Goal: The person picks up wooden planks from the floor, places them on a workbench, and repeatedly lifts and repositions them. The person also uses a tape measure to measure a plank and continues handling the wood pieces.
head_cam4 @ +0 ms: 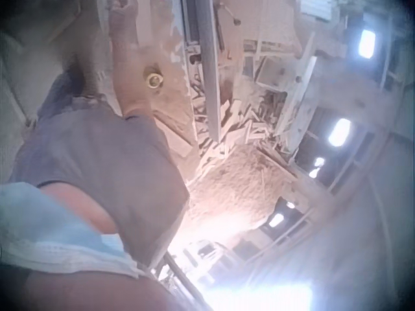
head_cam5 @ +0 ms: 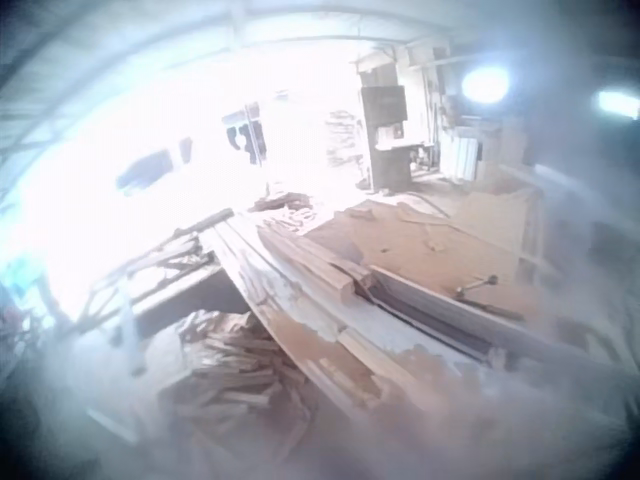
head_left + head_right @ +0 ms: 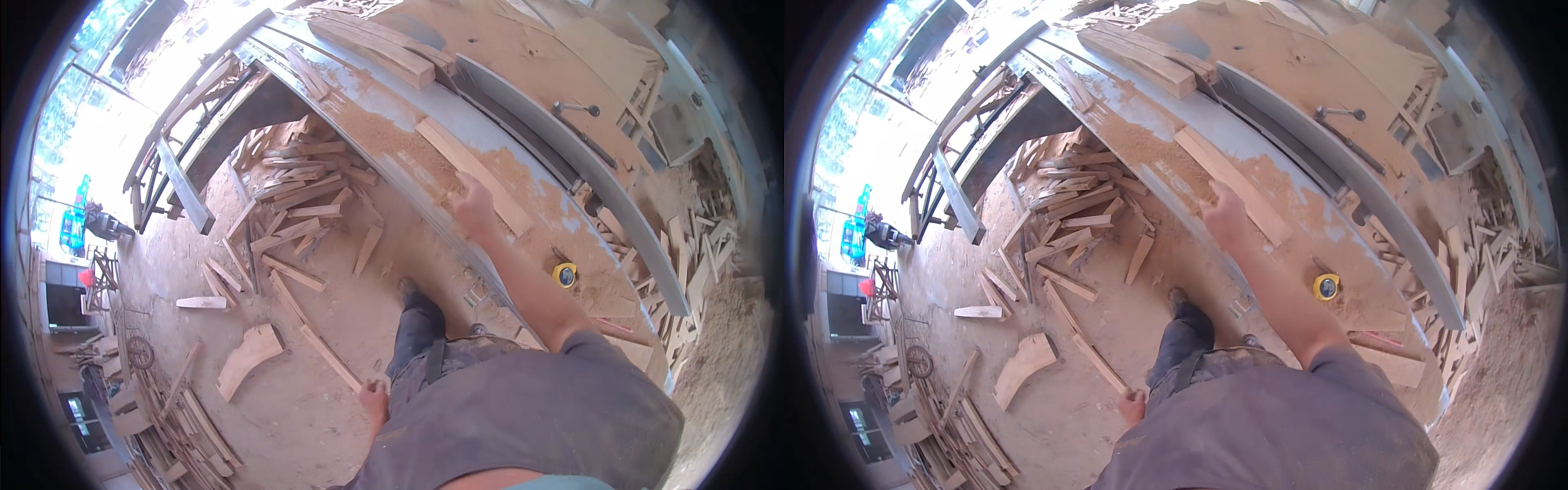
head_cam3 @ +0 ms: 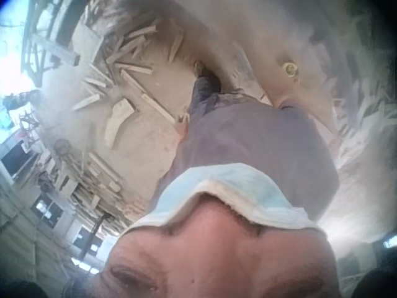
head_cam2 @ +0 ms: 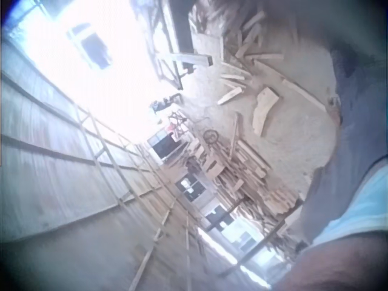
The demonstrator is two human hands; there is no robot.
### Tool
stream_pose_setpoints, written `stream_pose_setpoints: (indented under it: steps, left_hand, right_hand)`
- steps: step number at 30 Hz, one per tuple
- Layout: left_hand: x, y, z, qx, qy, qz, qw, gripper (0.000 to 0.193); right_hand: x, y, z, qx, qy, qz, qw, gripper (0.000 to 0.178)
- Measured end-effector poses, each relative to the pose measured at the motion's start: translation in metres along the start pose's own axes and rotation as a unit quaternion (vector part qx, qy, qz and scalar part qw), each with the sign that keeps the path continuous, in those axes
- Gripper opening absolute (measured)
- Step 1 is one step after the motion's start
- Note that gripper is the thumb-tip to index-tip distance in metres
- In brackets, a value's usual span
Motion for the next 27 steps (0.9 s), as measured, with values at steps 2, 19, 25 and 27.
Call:
stream_pose_setpoints:
  steps: [2, 19, 25, 27]
  left_hand:
    - [0.02, -0.005, 0.007, 0.028, 0.058, -0.04, 0.997, 0.04]
    - [-0.193, -0.101, 0.271, -0.044, 0.002, -0.06, 0.997, 0.065]
    - [-0.171, -0.206, 0.287, -0.028, 0.059, 0.015, 0.998, 0.064]
    - [-0.142, -0.217, 0.313, 0.008, 0.085, 0.093, 0.992, 0.062]
  right_hand:
    - [0.029, -0.015, 0.03, 0.045, -0.016, 0.022, 0.999, 0.049]
    - [0.124, -0.083, 0.247, 0.412, -0.298, 0.269, 0.818, 0.054]
    - [0.123, -0.093, 0.245, 0.421, -0.317, 0.196, 0.827, 0.043]
    - [0.115, -0.109, 0.244, 0.371, -0.273, 0.123, 0.879, 0.037]
Point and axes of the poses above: each hand's wrist, its own z-axis towards the middle knuckle, its own x-axis out of the palm, y = z × x, the point moved 10 cm from there along z, towards the middle knuckle, and after that the axes turned 12 degrees about -x, right-handed, at the moved point
